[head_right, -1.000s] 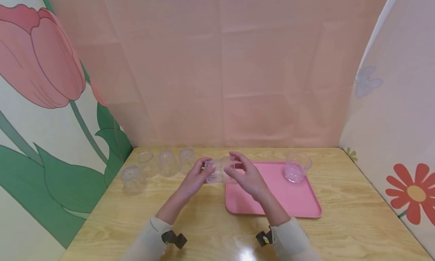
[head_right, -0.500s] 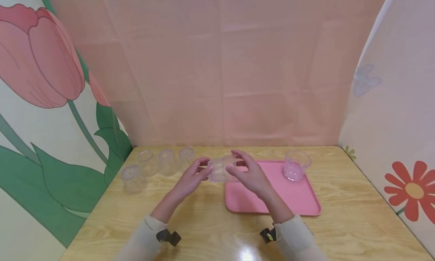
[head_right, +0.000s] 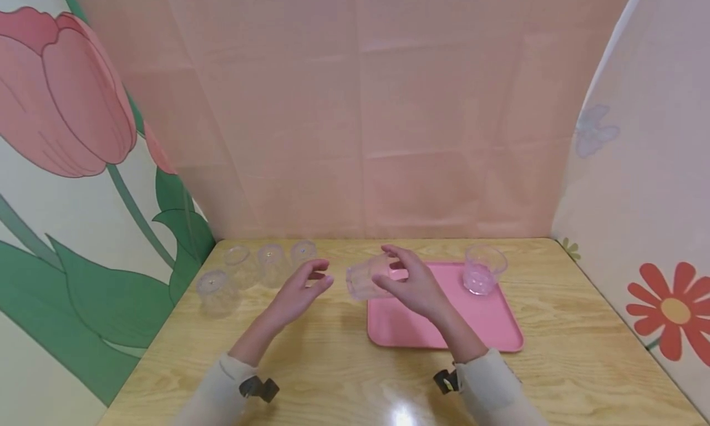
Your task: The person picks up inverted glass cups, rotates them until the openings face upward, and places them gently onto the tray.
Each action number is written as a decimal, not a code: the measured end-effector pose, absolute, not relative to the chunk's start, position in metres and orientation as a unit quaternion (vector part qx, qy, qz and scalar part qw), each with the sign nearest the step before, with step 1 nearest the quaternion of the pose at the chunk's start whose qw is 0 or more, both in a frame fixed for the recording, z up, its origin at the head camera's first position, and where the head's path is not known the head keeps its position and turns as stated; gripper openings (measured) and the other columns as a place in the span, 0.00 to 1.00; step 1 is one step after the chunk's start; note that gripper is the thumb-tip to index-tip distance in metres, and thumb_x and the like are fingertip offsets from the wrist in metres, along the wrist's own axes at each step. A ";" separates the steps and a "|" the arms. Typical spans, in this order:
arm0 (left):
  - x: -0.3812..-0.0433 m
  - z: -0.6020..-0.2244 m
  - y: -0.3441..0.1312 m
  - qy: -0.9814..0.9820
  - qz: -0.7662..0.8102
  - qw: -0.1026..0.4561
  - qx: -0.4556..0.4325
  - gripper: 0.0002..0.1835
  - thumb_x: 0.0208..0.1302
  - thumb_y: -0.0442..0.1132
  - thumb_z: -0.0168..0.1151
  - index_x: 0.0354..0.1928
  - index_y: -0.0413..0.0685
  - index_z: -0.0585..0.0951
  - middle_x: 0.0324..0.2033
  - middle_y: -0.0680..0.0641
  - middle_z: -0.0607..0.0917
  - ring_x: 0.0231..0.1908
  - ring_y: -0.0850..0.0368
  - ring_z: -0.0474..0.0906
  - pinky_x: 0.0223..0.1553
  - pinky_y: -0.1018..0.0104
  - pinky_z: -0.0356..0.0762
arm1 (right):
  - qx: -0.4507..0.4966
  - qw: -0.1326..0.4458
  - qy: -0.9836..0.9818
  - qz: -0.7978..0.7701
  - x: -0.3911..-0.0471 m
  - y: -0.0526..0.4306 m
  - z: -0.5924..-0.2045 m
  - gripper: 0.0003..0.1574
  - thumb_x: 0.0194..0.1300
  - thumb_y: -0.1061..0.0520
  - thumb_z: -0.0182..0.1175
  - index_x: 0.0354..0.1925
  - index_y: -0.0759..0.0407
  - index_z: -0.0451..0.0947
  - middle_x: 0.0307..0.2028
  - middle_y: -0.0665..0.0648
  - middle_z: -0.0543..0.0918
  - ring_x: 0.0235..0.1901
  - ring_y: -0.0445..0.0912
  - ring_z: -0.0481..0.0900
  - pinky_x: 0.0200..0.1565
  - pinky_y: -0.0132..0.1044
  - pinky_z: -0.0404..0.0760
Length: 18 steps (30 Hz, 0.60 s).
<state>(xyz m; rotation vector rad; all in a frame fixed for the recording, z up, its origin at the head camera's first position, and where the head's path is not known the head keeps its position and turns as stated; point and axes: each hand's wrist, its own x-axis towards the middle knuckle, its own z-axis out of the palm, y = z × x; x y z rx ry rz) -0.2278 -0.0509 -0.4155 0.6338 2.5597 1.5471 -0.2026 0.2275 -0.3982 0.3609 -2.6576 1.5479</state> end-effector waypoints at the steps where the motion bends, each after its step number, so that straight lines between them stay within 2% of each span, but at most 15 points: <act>1: -0.228 -0.416 -0.052 0.838 0.504 0.040 0.207 0.36 0.73 0.61 0.56 0.71 0.44 0.68 0.68 0.43 0.72 0.66 0.40 0.70 0.62 0.44 0.74 | 0.118 0.024 -0.859 0.498 -0.203 0.228 -0.398 0.46 0.65 0.37 0.68 0.74 0.44 0.63 0.70 0.60 0.67 0.64 0.62 0.73 0.48 0.51 0.85; 6: -0.229 -0.416 -0.059 0.842 0.499 0.037 0.204 0.33 0.74 0.57 0.57 0.71 0.44 0.68 0.68 0.42 0.72 0.65 0.39 0.70 0.60 0.44 0.75 | 0.124 0.032 -0.863 0.489 -0.203 0.233 -0.400 0.46 0.65 0.38 0.68 0.74 0.46 0.63 0.70 0.61 0.67 0.64 0.62 0.73 0.49 0.51 0.85; 13: -0.228 -0.416 -0.069 0.848 0.491 0.041 0.196 0.37 0.72 0.61 0.56 0.72 0.44 0.67 0.68 0.43 0.72 0.65 0.41 0.70 0.62 0.44 0.74 | 0.134 0.046 -0.874 0.465 -0.203 0.240 -0.402 0.46 0.65 0.39 0.68 0.75 0.48 0.63 0.68 0.62 0.69 0.64 0.62 0.73 0.52 0.54 0.84; 18: -0.228 -0.419 -0.076 0.850 0.489 0.038 0.194 0.36 0.73 0.59 0.58 0.72 0.44 0.67 0.68 0.43 0.72 0.65 0.40 0.70 0.62 0.45 0.74 | 0.133 0.044 -0.883 0.448 -0.202 0.246 -0.403 0.47 0.65 0.37 0.67 0.75 0.46 0.62 0.69 0.61 0.69 0.64 0.62 0.73 0.51 0.54 0.84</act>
